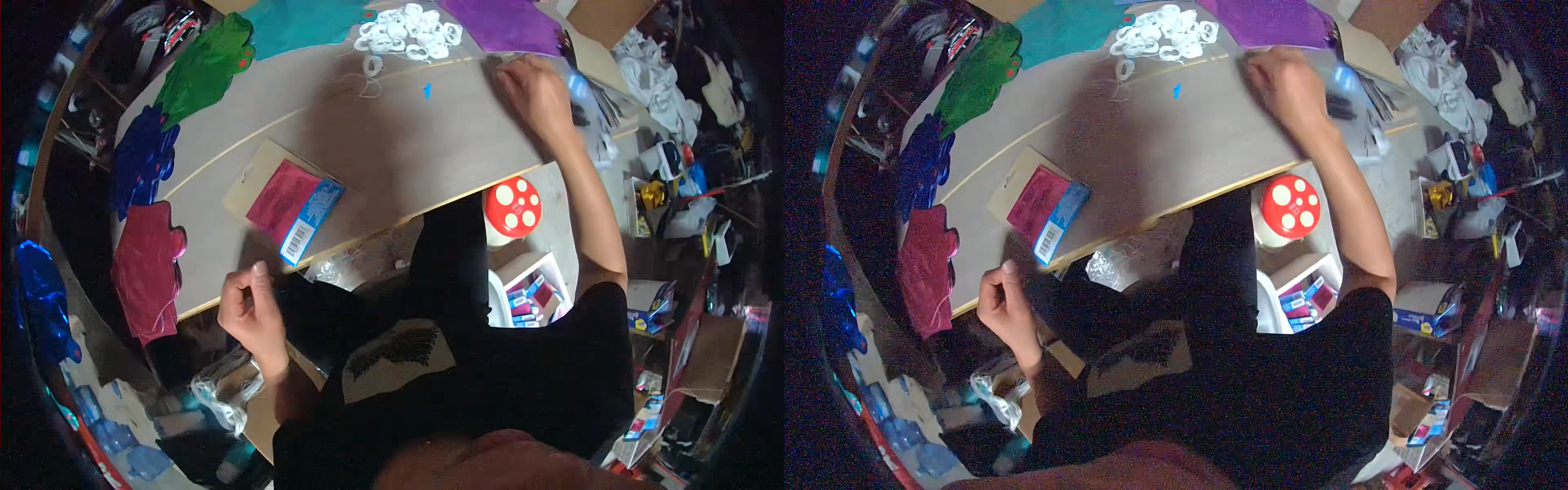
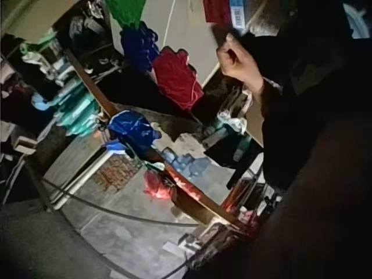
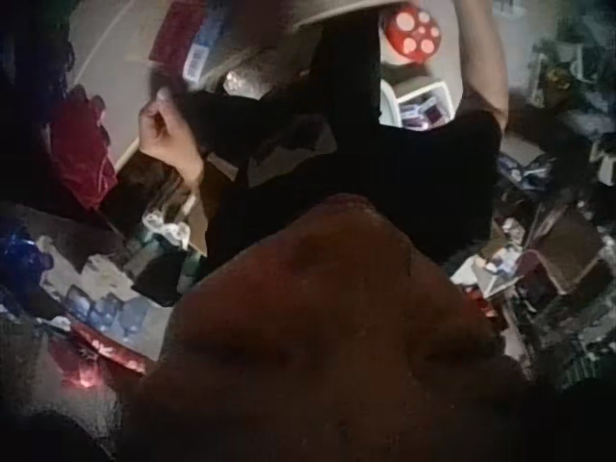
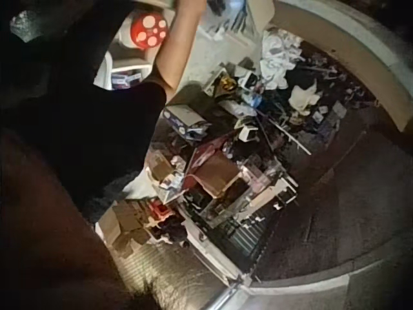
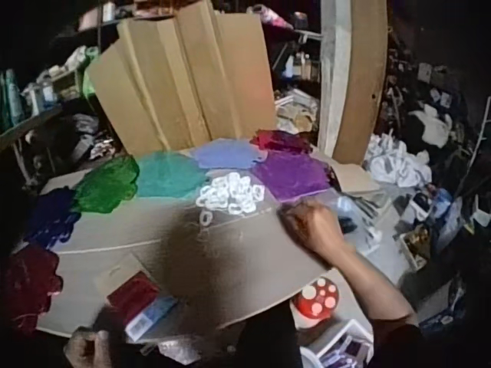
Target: Packaging decorative foil sheets into plastic pouches and organizing them.
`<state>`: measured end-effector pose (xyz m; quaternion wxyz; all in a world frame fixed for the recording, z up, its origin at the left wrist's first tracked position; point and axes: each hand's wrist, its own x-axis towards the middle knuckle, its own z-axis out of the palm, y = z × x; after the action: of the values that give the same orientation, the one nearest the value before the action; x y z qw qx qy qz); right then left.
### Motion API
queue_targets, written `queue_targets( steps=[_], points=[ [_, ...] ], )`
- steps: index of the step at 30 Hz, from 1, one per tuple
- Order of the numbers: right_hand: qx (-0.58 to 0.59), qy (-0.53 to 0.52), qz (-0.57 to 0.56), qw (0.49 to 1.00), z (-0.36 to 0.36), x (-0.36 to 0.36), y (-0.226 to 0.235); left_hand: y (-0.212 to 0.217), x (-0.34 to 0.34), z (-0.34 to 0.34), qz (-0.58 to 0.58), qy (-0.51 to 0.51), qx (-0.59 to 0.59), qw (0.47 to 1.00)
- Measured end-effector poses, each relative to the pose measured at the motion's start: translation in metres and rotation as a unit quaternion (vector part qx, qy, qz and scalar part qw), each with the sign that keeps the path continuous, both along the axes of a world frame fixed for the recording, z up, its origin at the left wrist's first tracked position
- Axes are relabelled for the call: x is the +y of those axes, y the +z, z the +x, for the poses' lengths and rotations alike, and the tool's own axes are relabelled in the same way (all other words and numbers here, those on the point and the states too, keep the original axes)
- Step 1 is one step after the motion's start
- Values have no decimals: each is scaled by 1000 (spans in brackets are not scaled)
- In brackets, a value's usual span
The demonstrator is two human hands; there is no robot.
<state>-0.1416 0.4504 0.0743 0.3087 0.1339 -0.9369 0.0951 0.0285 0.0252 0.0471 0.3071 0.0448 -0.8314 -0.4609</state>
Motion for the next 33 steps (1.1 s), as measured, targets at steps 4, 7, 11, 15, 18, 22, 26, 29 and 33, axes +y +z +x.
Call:
queue_targets(
  steps=[4,7,11,15,18,22,26,29,33],
  points=[
    [-56,-44,-14,997,-60,19,-17,-5,6,5,-61,-22,-5,998],
    [-145,-86,12,986,-80,16,-28,1,10,1,-99,-28,-8,995],
    [-152,-196,123,961,-76,24,-22,10,10,-20,-221,-47,47,973],
    [-50,-256,133,956,-25,17,18,18,7,-35,-279,-112,-13,954],
    [-39,-63,-107,992,51,-50,35,9,5,-39,-255,-111,-3,961],
    [-145,301,-85,939,97,-133,-1,4,-3,-35,-218,-118,-17,969],
    [-155,323,-9,933,98,-157,-12,5,-2,-39,-181,-140,-27,973],
    [-158,318,-51,933,90,-160,-14,0,-7,-42,-127,-143,-16,981],
    [-150,322,-32,934,90,-161,1,-1,-7,-44,-83,-148,-26,985]
  ],
)
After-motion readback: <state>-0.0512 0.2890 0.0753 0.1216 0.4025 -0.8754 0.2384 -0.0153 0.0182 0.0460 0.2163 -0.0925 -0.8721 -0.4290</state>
